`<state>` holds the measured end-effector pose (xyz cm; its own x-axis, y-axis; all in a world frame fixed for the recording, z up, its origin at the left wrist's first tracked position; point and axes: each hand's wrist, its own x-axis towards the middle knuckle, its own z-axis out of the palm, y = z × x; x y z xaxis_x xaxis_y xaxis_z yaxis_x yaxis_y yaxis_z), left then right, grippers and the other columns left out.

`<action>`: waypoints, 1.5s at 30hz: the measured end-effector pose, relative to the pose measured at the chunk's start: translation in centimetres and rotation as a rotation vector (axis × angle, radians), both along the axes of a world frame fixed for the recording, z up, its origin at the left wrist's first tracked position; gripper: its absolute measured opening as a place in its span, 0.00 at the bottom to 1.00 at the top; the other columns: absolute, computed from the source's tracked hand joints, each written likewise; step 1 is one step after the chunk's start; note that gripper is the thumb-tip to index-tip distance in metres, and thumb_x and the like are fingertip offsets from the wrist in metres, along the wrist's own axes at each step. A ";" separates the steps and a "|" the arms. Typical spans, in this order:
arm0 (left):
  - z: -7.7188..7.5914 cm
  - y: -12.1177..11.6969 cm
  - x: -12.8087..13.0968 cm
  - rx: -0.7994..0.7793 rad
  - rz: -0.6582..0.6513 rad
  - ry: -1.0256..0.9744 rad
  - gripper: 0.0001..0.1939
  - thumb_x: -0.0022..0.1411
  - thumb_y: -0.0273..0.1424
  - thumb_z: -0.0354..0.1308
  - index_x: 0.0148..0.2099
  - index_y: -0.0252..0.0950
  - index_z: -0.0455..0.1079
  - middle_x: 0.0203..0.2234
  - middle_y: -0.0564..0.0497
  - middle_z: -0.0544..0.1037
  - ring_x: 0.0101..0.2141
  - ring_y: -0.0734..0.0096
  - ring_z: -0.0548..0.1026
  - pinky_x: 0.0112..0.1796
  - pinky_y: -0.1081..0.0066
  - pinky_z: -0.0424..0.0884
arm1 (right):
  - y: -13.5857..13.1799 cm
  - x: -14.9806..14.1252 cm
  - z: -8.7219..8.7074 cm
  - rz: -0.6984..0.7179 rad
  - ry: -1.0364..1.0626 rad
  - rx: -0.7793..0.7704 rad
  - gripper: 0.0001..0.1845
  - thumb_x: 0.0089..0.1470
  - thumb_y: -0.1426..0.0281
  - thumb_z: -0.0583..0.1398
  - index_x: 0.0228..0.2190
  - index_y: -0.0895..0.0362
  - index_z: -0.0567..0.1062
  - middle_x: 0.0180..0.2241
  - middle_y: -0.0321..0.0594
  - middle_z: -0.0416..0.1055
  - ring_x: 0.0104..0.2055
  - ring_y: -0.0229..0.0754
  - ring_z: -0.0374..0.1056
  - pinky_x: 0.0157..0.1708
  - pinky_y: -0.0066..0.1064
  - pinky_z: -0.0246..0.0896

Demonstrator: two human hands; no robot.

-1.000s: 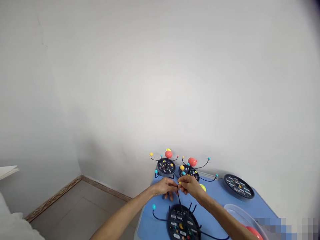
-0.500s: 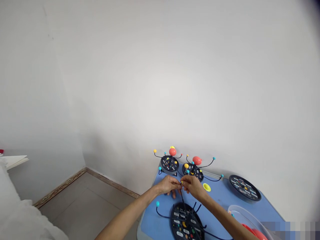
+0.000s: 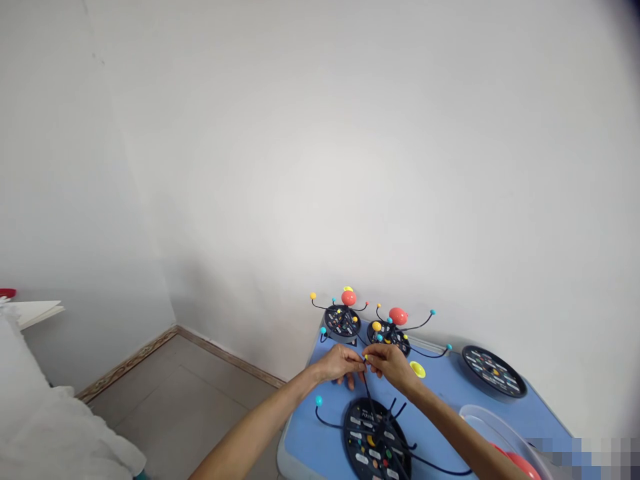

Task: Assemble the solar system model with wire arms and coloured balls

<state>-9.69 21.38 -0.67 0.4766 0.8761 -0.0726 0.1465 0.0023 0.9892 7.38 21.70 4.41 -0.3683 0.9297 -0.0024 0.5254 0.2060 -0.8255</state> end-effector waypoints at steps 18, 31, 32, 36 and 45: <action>0.4 -0.9 0.0 0.048 0.052 -0.002 0.23 0.52 0.52 0.62 0.33 0.34 0.79 0.31 0.48 0.82 0.18 0.74 0.72 0.19 0.73 0.57 | -1.3 -0.7 2.6 0.300 -0.698 0.440 0.17 0.50 0.87 0.52 0.28 0.61 0.78 0.32 0.48 0.76 0.34 0.44 0.72 0.32 0.29 0.55; 0.1 -1.0 0.2 0.063 0.080 0.041 0.23 0.59 0.50 0.60 0.37 0.33 0.76 0.26 0.51 0.79 0.19 0.76 0.71 0.20 0.74 0.61 | -1.4 -2.0 3.7 0.266 -0.924 0.403 0.11 0.56 0.82 0.56 0.33 0.63 0.79 0.38 0.59 0.79 0.42 0.54 0.76 0.34 0.32 0.62; 0.0 -0.9 0.2 0.061 0.080 0.041 0.22 0.60 0.50 0.60 0.37 0.33 0.76 0.26 0.52 0.79 0.19 0.77 0.70 0.20 0.74 0.62 | -1.5 -2.0 3.9 0.264 -0.922 0.402 0.11 0.56 0.82 0.57 0.33 0.63 0.79 0.38 0.59 0.79 0.42 0.55 0.76 0.35 0.32 0.62; -0.6 -0.5 0.0 0.068 0.081 0.021 0.24 0.54 0.52 0.62 0.34 0.33 0.76 0.25 0.52 0.79 0.18 0.76 0.71 0.19 0.74 0.59 | -2.2 -1.4 5.6 0.229 -0.857 0.424 0.11 0.60 0.76 0.56 0.32 0.62 0.79 0.36 0.59 0.79 0.41 0.55 0.76 0.35 0.32 0.60; -0.5 0.5 -0.3 0.034 0.067 -0.081 0.26 0.44 0.51 0.67 0.31 0.32 0.75 0.24 0.51 0.79 0.16 0.74 0.72 0.14 0.76 0.58 | -4.9 10.0 11.2 -0.013 -0.666 0.441 0.17 0.61 0.72 0.54 0.21 0.56 0.73 0.24 0.39 0.73 0.26 0.39 0.65 0.28 0.30 0.49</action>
